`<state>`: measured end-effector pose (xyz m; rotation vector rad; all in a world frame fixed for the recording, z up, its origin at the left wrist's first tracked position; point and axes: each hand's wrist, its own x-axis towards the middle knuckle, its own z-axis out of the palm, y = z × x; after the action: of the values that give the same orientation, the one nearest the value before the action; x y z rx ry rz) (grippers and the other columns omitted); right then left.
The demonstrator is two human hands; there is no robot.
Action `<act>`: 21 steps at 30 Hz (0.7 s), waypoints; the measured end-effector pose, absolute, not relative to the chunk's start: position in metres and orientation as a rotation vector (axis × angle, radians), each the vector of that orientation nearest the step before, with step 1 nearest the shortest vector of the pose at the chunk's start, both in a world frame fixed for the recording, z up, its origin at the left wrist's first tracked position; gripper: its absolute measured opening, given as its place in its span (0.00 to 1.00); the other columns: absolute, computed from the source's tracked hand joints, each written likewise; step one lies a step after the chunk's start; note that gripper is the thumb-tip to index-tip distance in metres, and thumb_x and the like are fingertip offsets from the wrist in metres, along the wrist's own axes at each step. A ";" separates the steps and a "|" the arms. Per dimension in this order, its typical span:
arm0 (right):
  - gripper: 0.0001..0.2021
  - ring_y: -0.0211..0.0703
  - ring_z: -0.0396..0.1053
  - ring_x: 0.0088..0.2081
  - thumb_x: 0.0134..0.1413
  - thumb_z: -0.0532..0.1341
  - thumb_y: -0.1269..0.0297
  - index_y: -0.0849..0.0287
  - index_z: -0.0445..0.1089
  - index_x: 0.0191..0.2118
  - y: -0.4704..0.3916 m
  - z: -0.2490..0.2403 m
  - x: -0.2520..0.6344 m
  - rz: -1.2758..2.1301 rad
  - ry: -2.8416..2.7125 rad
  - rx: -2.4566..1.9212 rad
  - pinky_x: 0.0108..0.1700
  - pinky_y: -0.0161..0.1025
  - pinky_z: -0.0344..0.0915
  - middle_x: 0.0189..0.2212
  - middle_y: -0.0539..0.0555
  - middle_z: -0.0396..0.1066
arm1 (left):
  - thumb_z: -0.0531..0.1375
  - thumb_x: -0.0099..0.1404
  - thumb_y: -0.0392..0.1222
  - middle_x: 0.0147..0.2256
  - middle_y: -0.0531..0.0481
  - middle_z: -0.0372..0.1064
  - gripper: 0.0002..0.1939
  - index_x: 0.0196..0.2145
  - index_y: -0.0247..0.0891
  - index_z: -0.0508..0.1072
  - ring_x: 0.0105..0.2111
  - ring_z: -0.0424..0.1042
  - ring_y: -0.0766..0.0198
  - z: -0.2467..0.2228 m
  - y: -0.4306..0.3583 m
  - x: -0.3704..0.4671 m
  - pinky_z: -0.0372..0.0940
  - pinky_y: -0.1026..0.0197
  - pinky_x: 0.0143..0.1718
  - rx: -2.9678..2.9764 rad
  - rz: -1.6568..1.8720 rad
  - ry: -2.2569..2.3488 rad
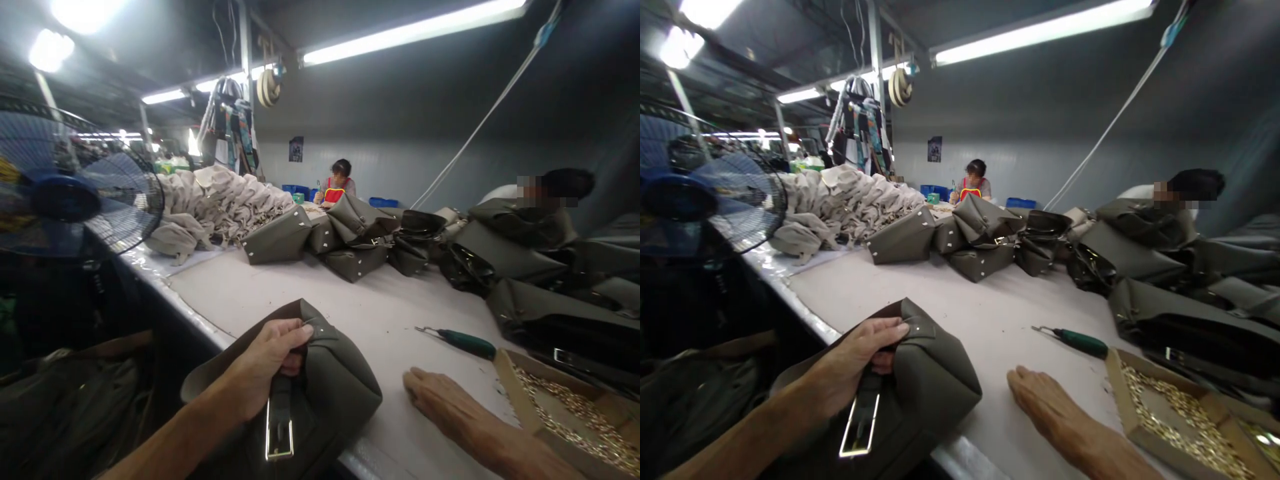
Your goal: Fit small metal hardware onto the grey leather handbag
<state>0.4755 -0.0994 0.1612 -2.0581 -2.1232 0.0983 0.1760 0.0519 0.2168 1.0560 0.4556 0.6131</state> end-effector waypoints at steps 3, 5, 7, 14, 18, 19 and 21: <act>0.11 0.50 0.67 0.31 0.58 0.45 0.73 0.58 0.63 0.30 -0.075 0.164 0.472 0.227 -2.273 -2.140 0.34 0.44 0.65 0.32 0.59 0.66 | 0.66 0.56 0.49 0.22 0.60 0.47 0.20 0.28 0.34 0.60 0.19 0.40 0.78 0.214 0.050 0.173 0.36 0.70 0.20 1.024 0.627 0.465; 0.11 0.48 0.66 0.30 0.58 0.46 0.75 0.58 0.60 0.29 -0.068 0.166 0.469 0.223 -2.257 -2.134 0.33 0.42 0.64 0.31 0.58 0.65 | 0.66 0.54 0.50 0.22 0.60 0.48 0.21 0.27 0.34 0.60 0.19 0.40 0.78 0.215 0.049 0.174 0.36 0.70 0.20 1.005 0.631 0.480; 0.10 0.47 0.66 0.31 0.59 0.46 0.76 0.58 0.59 0.29 -0.067 0.165 0.469 0.232 -2.236 -2.103 0.35 0.41 0.63 0.32 0.58 0.65 | 0.67 0.53 0.50 0.21 0.60 0.48 0.21 0.27 0.33 0.60 0.19 0.41 0.78 0.217 0.050 0.175 0.37 0.71 0.19 0.991 0.630 0.488; 0.09 0.46 0.66 0.32 0.56 0.47 0.77 0.59 0.60 0.29 -0.071 0.159 0.476 0.265 -2.215 -2.005 0.35 0.39 0.62 0.31 0.56 0.64 | 0.69 0.49 0.50 0.19 0.61 0.47 0.23 0.24 0.35 0.58 0.18 0.41 0.78 0.218 0.047 0.179 0.37 0.71 0.18 0.916 0.637 0.471; 0.10 0.49 0.66 0.32 0.56 0.45 0.70 0.58 0.60 0.29 -0.070 0.153 0.482 0.281 -2.178 -1.957 0.34 0.41 0.61 0.31 0.57 0.65 | 0.68 0.50 0.50 0.18 0.62 0.46 0.23 0.24 0.35 0.58 0.18 0.41 0.78 0.215 0.046 0.178 0.37 0.71 0.18 0.914 0.645 0.439; 0.10 0.49 0.66 0.32 0.56 0.45 0.69 0.58 0.60 0.29 -0.069 0.153 0.482 0.278 -2.152 -1.954 0.34 0.42 0.61 0.30 0.57 0.66 | 0.68 0.50 0.50 0.18 0.62 0.47 0.23 0.24 0.35 0.58 0.18 0.41 0.78 0.215 0.046 0.178 0.37 0.71 0.18 0.920 0.650 0.443; 0.10 0.49 0.65 0.30 0.56 0.46 0.65 0.58 0.60 0.28 -0.067 0.158 0.479 0.271 -2.065 -1.936 0.33 0.43 0.60 0.29 0.57 0.66 | 0.68 0.49 0.52 0.18 0.62 0.47 0.24 0.24 0.35 0.58 0.17 0.41 0.79 0.214 0.046 0.178 0.37 0.71 0.18 0.928 0.662 0.460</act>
<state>0.4791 -0.0671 0.1576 -1.9358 -2.0650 0.2712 0.1778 0.0458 0.2140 0.9279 0.4603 0.6622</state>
